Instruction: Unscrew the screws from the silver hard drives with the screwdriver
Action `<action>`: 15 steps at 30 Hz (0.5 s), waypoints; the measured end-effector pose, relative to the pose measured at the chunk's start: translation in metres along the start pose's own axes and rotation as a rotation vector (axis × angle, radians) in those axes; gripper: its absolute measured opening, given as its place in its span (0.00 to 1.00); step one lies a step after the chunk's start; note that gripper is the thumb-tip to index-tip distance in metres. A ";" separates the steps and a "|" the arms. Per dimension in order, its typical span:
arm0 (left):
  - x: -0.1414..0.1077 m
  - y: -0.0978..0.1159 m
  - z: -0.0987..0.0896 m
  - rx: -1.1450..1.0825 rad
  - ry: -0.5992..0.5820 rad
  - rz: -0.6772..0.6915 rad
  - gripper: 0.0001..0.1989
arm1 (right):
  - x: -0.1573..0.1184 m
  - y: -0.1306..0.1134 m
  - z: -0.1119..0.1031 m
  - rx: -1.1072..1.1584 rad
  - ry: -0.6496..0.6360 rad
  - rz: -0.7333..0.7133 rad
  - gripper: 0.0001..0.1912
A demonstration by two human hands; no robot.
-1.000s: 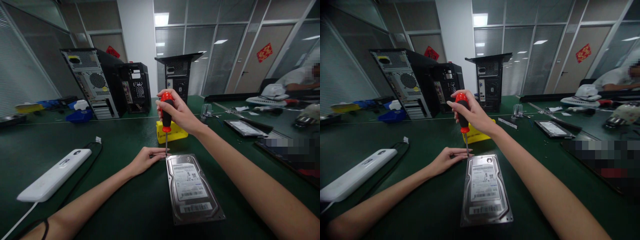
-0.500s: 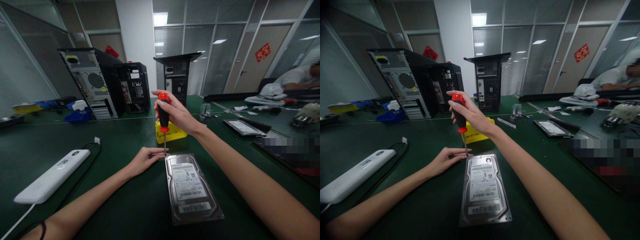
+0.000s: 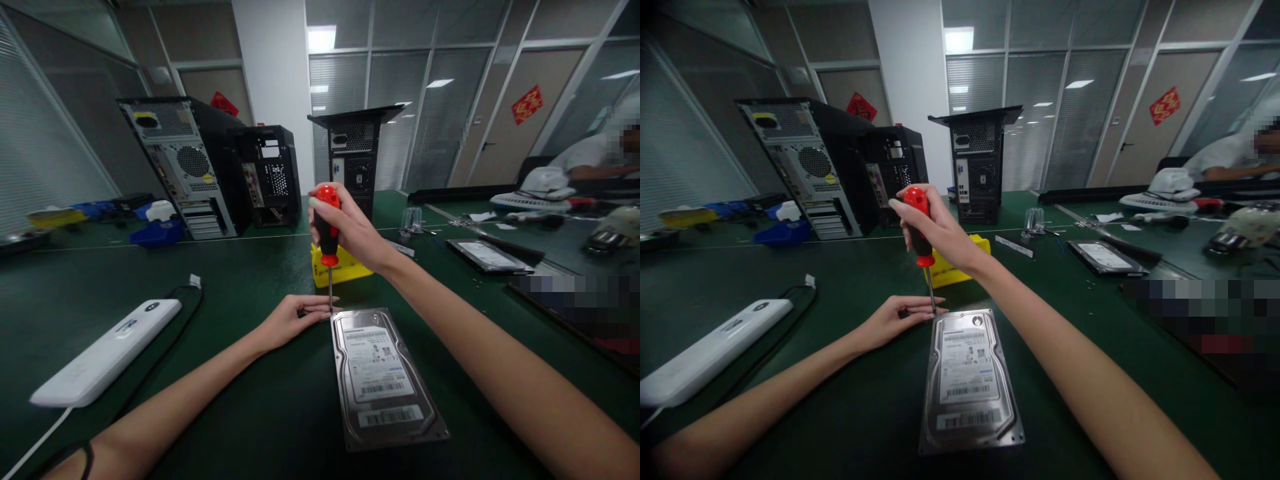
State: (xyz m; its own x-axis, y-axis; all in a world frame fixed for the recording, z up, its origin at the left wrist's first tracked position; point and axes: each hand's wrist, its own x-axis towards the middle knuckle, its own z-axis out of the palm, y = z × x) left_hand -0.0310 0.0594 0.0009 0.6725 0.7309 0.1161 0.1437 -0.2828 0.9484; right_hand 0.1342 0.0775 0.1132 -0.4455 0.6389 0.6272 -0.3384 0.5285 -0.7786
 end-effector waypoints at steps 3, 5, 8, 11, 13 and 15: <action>0.001 0.002 -0.001 -0.056 -0.029 -0.031 0.20 | 0.001 0.002 0.001 0.070 -0.024 0.029 0.14; 0.001 0.003 -0.001 -0.078 -0.035 -0.046 0.20 | 0.000 0.002 0.002 0.050 -0.036 0.027 0.15; 0.002 0.004 -0.001 -0.085 -0.027 -0.058 0.19 | -0.002 0.002 0.003 -0.031 -0.017 0.007 0.14; 0.003 0.004 0.000 -0.062 -0.007 -0.058 0.18 | -0.002 0.003 0.004 -0.061 0.059 -0.037 0.17; 0.003 0.004 0.000 -0.033 0.002 -0.056 0.18 | -0.002 0.004 0.003 -0.054 0.089 -0.059 0.19; 0.003 0.004 0.000 -0.013 0.001 -0.052 0.18 | -0.001 0.005 0.003 -0.041 0.085 -0.057 0.20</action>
State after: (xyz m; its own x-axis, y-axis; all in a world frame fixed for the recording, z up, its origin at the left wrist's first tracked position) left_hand -0.0288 0.0604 0.0047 0.6640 0.7448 0.0667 0.1686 -0.2361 0.9570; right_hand 0.1308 0.0783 0.1084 -0.3537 0.6516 0.6711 -0.3264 0.5864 -0.7414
